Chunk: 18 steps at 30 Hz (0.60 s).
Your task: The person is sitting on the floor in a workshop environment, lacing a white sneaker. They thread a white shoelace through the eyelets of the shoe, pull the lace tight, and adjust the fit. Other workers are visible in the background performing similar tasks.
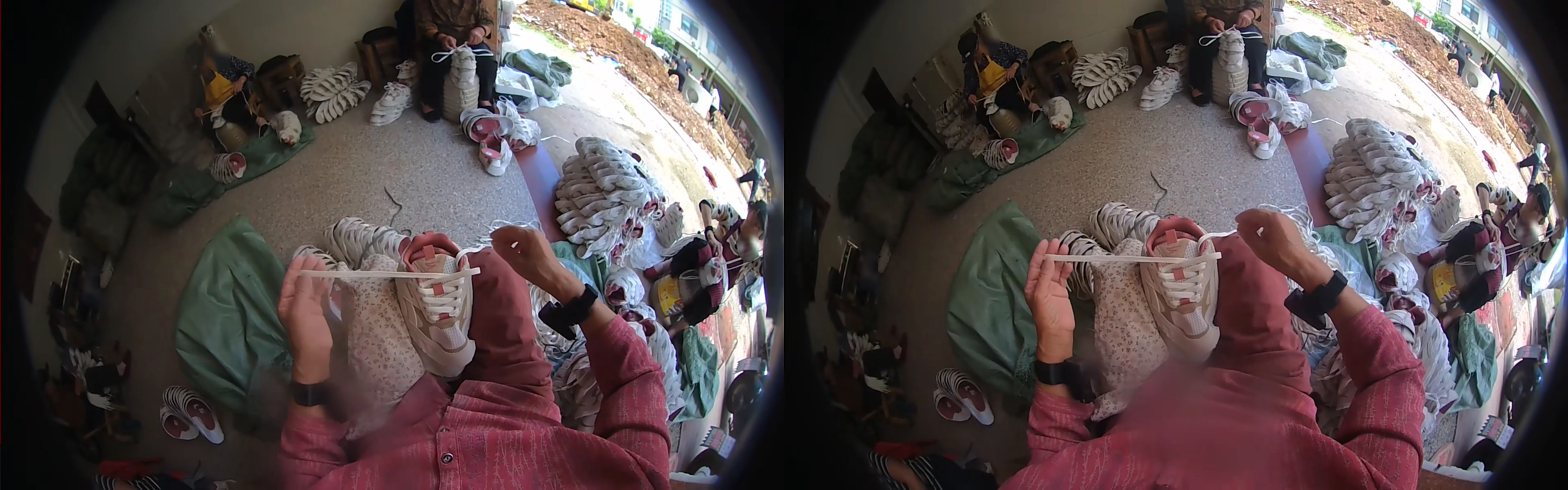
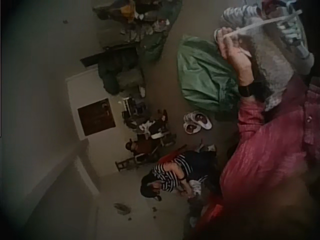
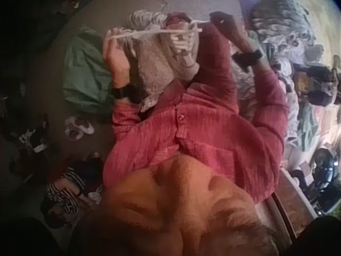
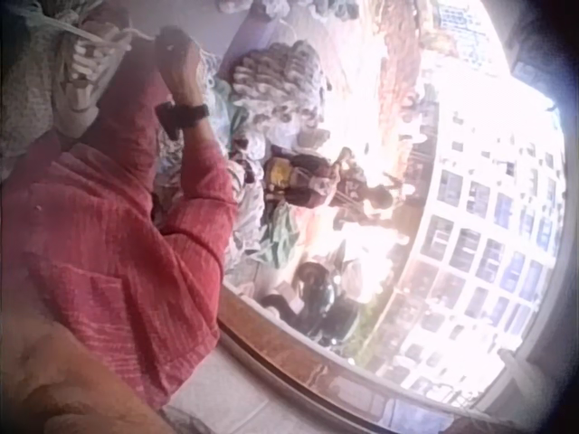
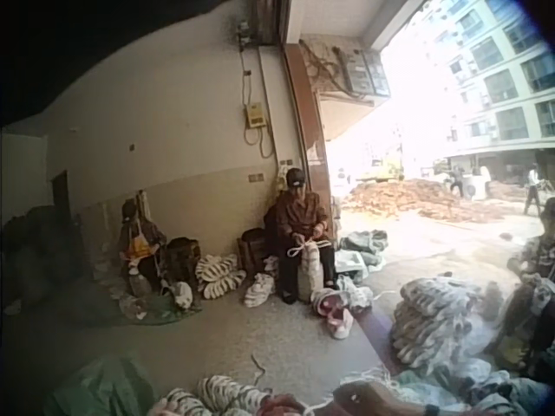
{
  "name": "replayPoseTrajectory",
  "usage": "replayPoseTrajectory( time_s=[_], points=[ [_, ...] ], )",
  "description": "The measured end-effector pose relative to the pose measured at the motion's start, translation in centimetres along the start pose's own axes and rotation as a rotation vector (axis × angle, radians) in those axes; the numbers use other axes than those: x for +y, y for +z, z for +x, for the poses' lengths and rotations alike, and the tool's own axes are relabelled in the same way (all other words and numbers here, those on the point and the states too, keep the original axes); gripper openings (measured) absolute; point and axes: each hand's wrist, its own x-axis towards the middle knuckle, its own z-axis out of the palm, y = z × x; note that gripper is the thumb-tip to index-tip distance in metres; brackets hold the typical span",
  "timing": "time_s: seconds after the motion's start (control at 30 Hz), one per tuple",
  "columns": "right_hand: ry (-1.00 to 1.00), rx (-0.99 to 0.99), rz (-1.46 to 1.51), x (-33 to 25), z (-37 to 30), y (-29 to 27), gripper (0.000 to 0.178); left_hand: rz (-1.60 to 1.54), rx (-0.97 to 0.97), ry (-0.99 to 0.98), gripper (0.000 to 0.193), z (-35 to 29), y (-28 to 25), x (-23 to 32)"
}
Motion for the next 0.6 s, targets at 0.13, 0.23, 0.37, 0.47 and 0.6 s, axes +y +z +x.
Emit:
replayPoseTrajectory(
  time_s=[0.13, 0.23, 0.37, 0.47, 0.6],
  points=[
    [-0.306, -0.122, 0.026, -5.0, 0.8, -0.2, 0.026, -0.138, 0.075, 0.064, 0.039, 1.5, -2.3, 1.0],
    [-0.383, -0.245, -0.030, -7.1, 1.3, 0.7, 0.030, -0.247, 0.105, 0.085, 0.038, 2.4, -4.4, 1.8],
    [-0.519, -0.247, -0.039, -8.3, 2.2, 3.4, 0.025, -0.386, 0.132, 0.103, 0.039, 2.2, -7.5, 3.5],
    [-0.555, -0.308, -0.029, -8.3, 2.6, 3.7, 0.017, -0.536, -0.122, 0.100, 0.039, 2.5, -10.2, 3.0],
    [-0.594, -0.360, 0.114, -7.9, 3.3, 3.9, 0.009, -0.840, -0.120, -0.167, 0.038, 2.9, -11.6, 3.0]
  ],
)
